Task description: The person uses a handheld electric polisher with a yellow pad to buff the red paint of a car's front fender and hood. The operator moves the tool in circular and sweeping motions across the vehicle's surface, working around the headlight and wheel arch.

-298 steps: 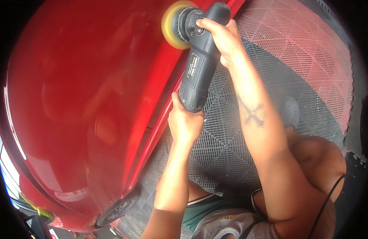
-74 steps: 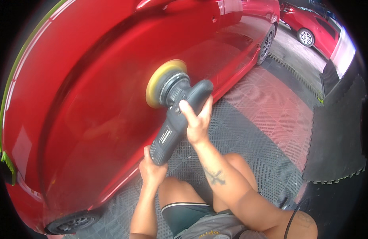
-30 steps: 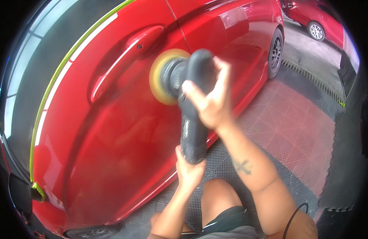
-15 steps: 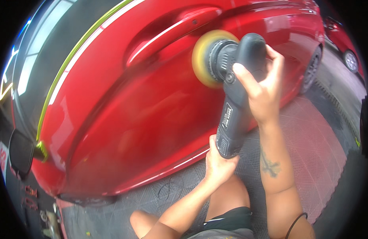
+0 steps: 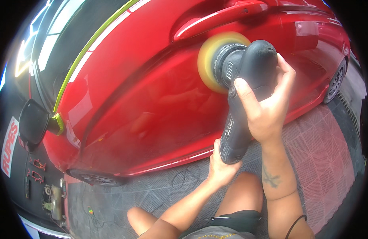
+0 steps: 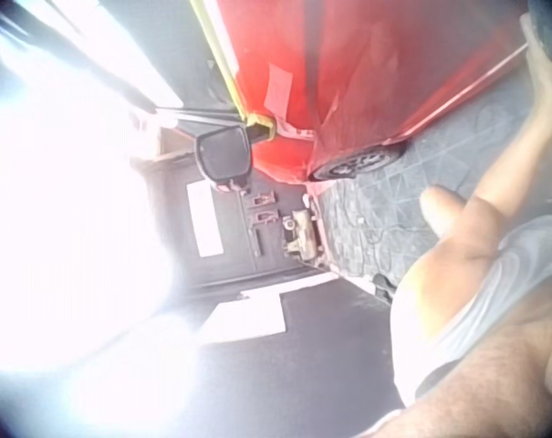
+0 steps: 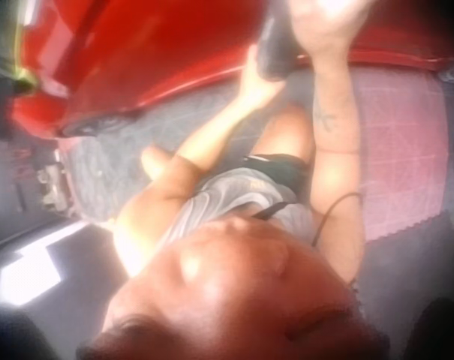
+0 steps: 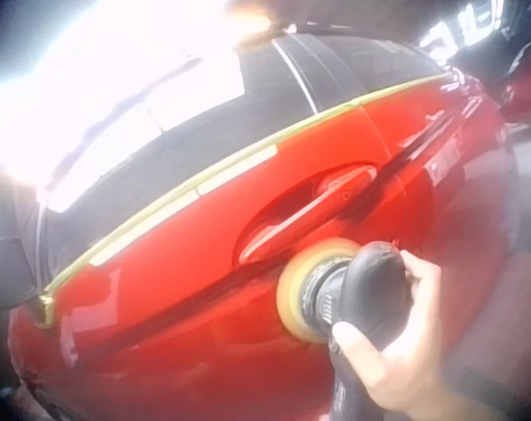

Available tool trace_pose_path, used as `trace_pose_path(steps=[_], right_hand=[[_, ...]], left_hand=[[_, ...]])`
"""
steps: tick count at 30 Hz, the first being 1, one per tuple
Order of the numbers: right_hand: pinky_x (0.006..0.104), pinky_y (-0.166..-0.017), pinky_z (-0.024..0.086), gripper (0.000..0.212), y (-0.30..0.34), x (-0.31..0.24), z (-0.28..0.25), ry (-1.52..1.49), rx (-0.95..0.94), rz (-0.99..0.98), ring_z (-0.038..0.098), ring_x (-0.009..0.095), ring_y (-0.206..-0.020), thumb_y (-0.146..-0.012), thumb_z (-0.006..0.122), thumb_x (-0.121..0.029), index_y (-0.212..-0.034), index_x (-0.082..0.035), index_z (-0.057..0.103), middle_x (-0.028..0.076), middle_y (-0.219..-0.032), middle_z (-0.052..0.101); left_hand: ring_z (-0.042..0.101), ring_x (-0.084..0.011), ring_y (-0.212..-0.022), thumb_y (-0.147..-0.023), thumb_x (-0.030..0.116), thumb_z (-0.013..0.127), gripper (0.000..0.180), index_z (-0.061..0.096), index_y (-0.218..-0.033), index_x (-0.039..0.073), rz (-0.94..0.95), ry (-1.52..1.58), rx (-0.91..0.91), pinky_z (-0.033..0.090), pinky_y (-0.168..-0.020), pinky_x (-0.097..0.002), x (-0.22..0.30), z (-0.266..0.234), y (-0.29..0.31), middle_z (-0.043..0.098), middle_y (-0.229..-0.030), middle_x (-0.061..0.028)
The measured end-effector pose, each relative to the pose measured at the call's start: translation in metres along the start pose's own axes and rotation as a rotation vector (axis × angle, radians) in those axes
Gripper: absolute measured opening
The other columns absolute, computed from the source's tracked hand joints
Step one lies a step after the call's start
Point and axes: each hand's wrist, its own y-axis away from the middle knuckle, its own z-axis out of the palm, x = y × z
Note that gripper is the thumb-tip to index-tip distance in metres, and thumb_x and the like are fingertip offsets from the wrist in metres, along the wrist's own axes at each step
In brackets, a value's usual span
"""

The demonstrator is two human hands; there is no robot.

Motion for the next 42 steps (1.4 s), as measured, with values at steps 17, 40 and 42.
trace_pose_path(steps=[17,40,42], right_hand=[[0.0528,-0.102,0.053,0.123,0.16,-0.1,0.197,0.037,-0.202,-0.069,0.055,0.043,-0.127,-0.068,0.102,-0.031,-0.167,-0.004,0.035,0.025,-0.146,0.05],[0.0385,-0.093,0.06,0.07,0.131,0.046,-0.029,-0.088,-0.138,0.547,0.071,0.02,-0.101,-0.078,0.09,-0.001,-0.139,-0.001,0.055,0.01,-0.119,0.071],[0.0376,-0.093,0.06,0.073,0.125,0.029,-0.024,-0.105,-0.209,0.623,0.071,0.019,-0.103,-0.078,0.09,-0.001,-0.141,-0.001,0.053,0.01,-0.121,0.071]], left_hand=[[0.066,-0.0227,-0.128,-0.085,0.024,0.097,0.075,0.062,-0.148,0.001,0.04,0.23,0.235,0.054,-0.108,-0.0417,-0.186,-0.201,0.078,0.069,-0.143,-0.0125],[0.053,-0.0376,-0.151,-0.084,0.029,0.095,0.119,0.021,-0.175,0.007,0.159,-0.071,-0.063,0.04,-0.127,-0.0538,-0.002,-0.05,-0.001,0.056,-0.156,-0.0261],[0.054,-0.0345,-0.149,-0.085,0.029,0.096,0.106,0.035,-0.167,0.0,0.138,-0.05,-0.031,0.04,-0.128,-0.0508,0.029,-0.057,-0.002,0.059,-0.152,-0.0237]])
